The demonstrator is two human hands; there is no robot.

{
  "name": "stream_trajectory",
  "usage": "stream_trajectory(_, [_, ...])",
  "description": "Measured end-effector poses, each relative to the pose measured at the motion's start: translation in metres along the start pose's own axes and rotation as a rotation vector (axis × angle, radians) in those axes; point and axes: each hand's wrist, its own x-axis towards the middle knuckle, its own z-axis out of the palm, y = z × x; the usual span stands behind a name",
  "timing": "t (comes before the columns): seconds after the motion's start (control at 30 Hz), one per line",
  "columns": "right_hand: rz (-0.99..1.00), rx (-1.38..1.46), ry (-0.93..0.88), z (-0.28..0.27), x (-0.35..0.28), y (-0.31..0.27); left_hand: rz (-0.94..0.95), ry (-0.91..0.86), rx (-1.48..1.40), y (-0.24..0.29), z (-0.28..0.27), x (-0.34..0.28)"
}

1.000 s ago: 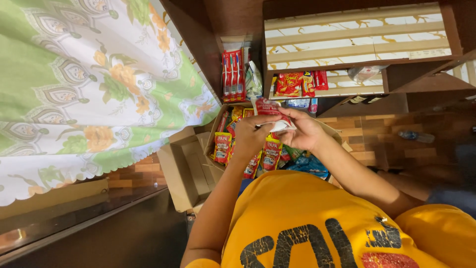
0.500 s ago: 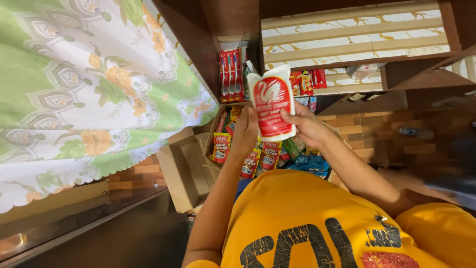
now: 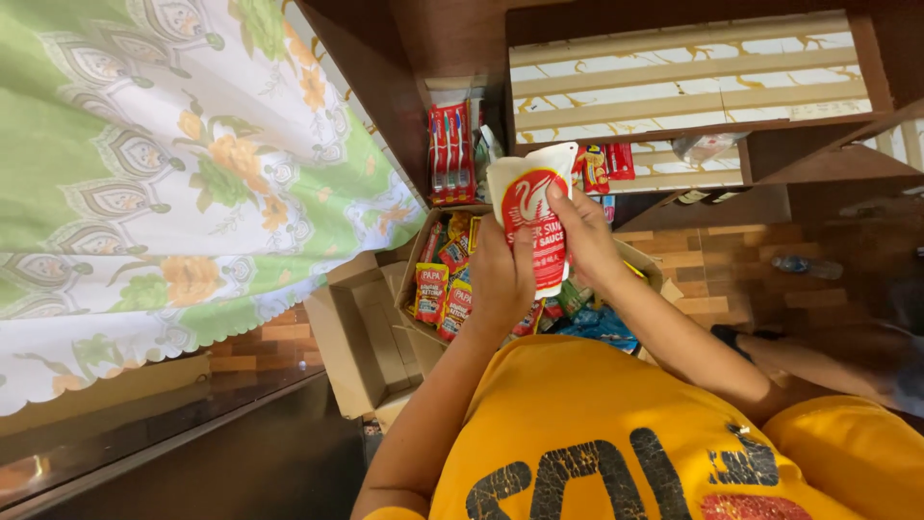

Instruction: Placing various bottled beverages and packaged food pouches from a box onto retail shelves.

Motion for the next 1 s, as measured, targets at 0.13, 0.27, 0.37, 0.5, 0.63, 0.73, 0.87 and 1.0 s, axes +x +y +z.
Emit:
stream_trajectory(0.13, [0.080, 0.055, 0.014, -0.010, 0.005, 0.010, 0.025, -0.048, -0.034, 0.004, -0.005, 0.001])
stream_trajectory(0.27, [0.025, -0.065, -0.045, 0.007, 0.000, -0.011, 0.076, 0.015, -0.145, 0.009, -0.008, 0.013])
stream_trajectory(0.37, [-0.054, -0.228, -0.106, 0.017, -0.003, -0.027, 0.060, 0.055, -0.153, 0.000, -0.007, 0.027])
stream_trajectory(0.5, [-0.166, -0.454, -0.150, 0.019, 0.004, -0.050, -0.004, -0.026, -0.032, 0.007, -0.013, 0.047])
stream_trajectory(0.63, [-0.419, -0.731, -0.126, 0.047, 0.010, -0.095, 0.224, -0.045, -0.160, 0.035, -0.019, 0.070])
stream_trajectory(0.73, [-0.500, -0.997, -0.002, 0.069, 0.030, -0.126, 0.299, 0.079, -0.108, 0.039, -0.016, 0.107])
stream_trajectory(0.87, [-0.668, -1.165, 0.118, 0.083, 0.076, -0.150, 0.340, 0.096, 0.123, 0.054, -0.019, 0.163])
stream_trajectory(1.0, [-0.857, -1.138, 0.166, 0.104, 0.121, -0.183, 0.337, 0.164, 0.148, 0.076, -0.019, 0.224])
